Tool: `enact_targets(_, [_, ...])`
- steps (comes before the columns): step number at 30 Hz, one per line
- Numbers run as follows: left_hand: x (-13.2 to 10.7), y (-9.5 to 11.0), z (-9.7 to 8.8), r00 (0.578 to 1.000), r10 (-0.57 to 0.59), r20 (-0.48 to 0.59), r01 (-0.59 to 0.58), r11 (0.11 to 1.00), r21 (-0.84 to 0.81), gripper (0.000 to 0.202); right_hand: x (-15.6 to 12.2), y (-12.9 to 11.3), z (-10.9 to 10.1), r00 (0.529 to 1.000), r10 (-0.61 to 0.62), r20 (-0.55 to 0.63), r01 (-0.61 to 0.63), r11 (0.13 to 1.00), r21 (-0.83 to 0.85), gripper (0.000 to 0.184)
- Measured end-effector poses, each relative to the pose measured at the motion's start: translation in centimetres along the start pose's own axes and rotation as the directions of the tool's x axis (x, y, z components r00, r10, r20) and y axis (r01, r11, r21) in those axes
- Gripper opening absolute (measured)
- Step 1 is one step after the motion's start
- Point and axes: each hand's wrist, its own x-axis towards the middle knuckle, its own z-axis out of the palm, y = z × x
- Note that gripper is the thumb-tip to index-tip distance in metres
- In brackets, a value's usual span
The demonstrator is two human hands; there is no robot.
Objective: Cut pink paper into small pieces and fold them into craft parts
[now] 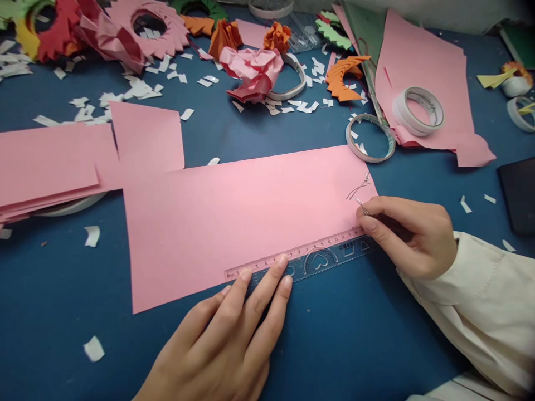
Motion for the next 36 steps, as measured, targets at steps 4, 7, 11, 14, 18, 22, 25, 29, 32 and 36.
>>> enact_targets(4, [0.08,-0.04,-0.04,1.000,-0.005,-0.003,0.005,1.000,-0.007,0.042,-0.16,0.20,-0.50,0.999,-0.001,0.050,0.002,1.000,-0.010,0.012])
enact_targets(7, [0.10,-0.07,0.03,1.000,-0.004,-0.015,0.003,1.000,-0.011,0.042,-0.16,0.27,-0.63,0.998,-0.009,0.055,0.009,1.000,-0.013,0.013])
enact_targets(11, [0.08,-0.07,0.16,1.000,-0.003,-0.030,0.003,1.000,-0.011,0.042,-0.12,0.37,-0.55,0.999,-0.005,0.043,0.006,1.000,-0.025,0.012])
enact_targets(14, [0.09,-0.05,0.21,0.999,-0.004,-0.037,0.003,1.000,-0.009,0.042,-0.15,0.40,-0.48,0.999,-0.004,0.036,0.005,1.000,-0.024,0.012])
enact_targets(18, [0.08,-0.01,0.25,0.999,-0.008,-0.035,0.008,1.000,-0.005,0.042,-0.19,0.41,-0.45,0.999,-0.002,0.034,0.003,1.000,-0.018,0.012])
enact_targets(22, [0.09,-0.01,0.17,1.000,-0.013,-0.028,0.012,1.000,-0.016,0.041,-0.14,0.40,-0.48,0.999,-0.009,0.039,0.010,1.000,-0.014,0.012])
enact_targets(25, [0.13,-0.02,0.02,1.000,-0.012,-0.007,0.012,1.000,-0.023,0.041,-0.12,0.40,-0.48,0.999,-0.006,0.044,0.007,1.000,-0.016,0.012])
enact_targets(29, [0.15,-0.01,0.01,1.000,-0.010,-0.014,0.009,1.000,-0.016,0.041,-0.14,0.44,-0.44,0.999,-0.002,0.038,0.002,1.000,-0.009,0.012])
enact_targets(32, [0.11,0.03,0.11,1.000,-0.015,-0.022,0.015,1.000,-0.021,0.041,-0.11,0.50,-0.44,0.999,-0.015,0.050,0.015,1.000,-0.012,0.012])
enact_targets(36, [0.07,0.05,0.16,1.000,-0.016,-0.024,0.015,1.000,-0.015,0.041,-0.03,0.52,-0.44,0.998,-0.040,0.057,0.041,0.999,-0.010,0.013])
